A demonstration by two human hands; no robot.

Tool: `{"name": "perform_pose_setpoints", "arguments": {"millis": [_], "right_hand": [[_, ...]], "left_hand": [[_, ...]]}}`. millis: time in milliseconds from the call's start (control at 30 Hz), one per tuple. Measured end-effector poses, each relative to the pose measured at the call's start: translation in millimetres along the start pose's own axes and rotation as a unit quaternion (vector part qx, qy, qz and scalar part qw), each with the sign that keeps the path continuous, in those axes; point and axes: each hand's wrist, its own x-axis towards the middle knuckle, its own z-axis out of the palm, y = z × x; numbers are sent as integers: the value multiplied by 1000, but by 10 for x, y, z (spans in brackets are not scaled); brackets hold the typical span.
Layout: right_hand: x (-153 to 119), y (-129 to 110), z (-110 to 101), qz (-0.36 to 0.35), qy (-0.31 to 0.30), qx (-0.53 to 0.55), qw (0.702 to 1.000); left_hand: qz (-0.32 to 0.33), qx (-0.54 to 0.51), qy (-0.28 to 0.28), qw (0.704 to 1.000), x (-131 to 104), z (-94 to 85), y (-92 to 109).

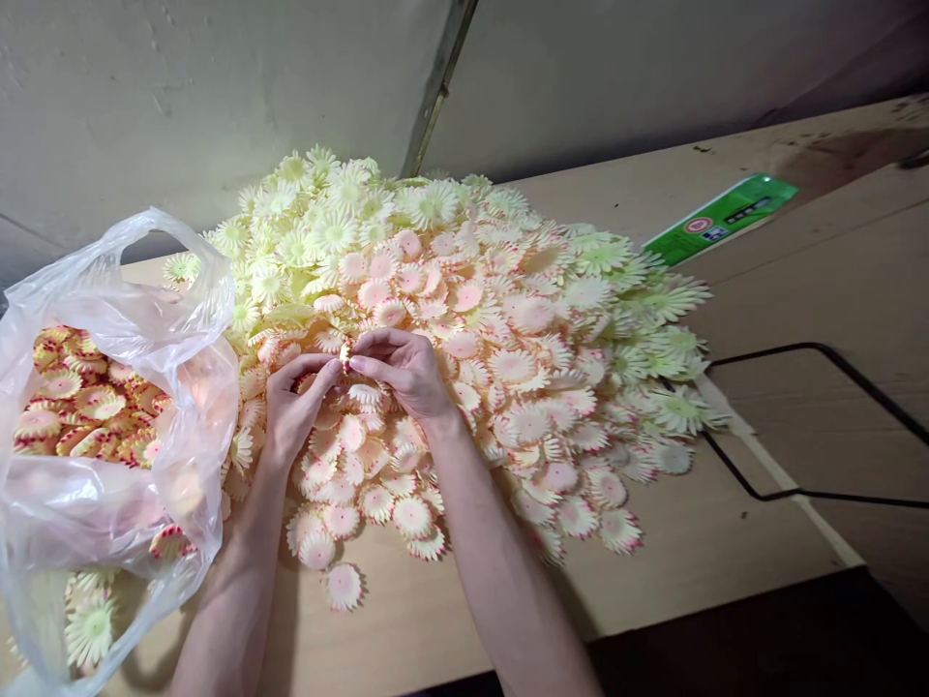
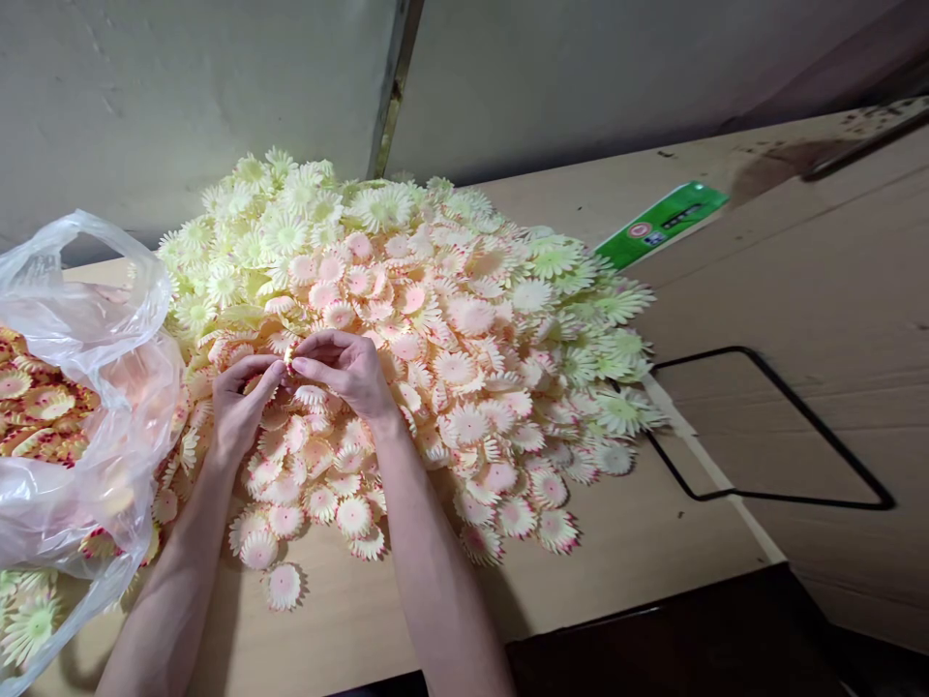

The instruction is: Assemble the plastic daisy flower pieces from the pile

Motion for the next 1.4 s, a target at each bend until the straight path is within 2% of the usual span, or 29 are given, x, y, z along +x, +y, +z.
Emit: {"name": "perform_pose_setpoints", "arguments": {"millis": [233, 433, 600, 900, 1133, 1267, 1400], "right_hand": [[5, -1, 17, 1, 15, -5, 1000], [0, -14, 11, -5, 17, -19, 1000], [13, 8, -20, -19, 6, -26, 999], [12, 17, -23, -25, -26, -18, 999], [17, 11, -22, -21, -13, -31, 999], [25, 21, -23, -24, 1, -34, 999], [23, 33, -24, -28, 5, -43, 999]], "left_hand": [[9, 0, -16, 1000, -9, -15, -3], [-2, 3, -18, 1000, -16, 7, 75], [-10, 3, -23, 1000, -15, 23, 124], [-22, -14, -24, 999, -10, 26, 70], [-29, -31, -42, 998, -24, 7, 73], [-16, -24, -24, 999, -23, 9, 75], [-31, -24, -28, 999, -24, 17, 75]]}}
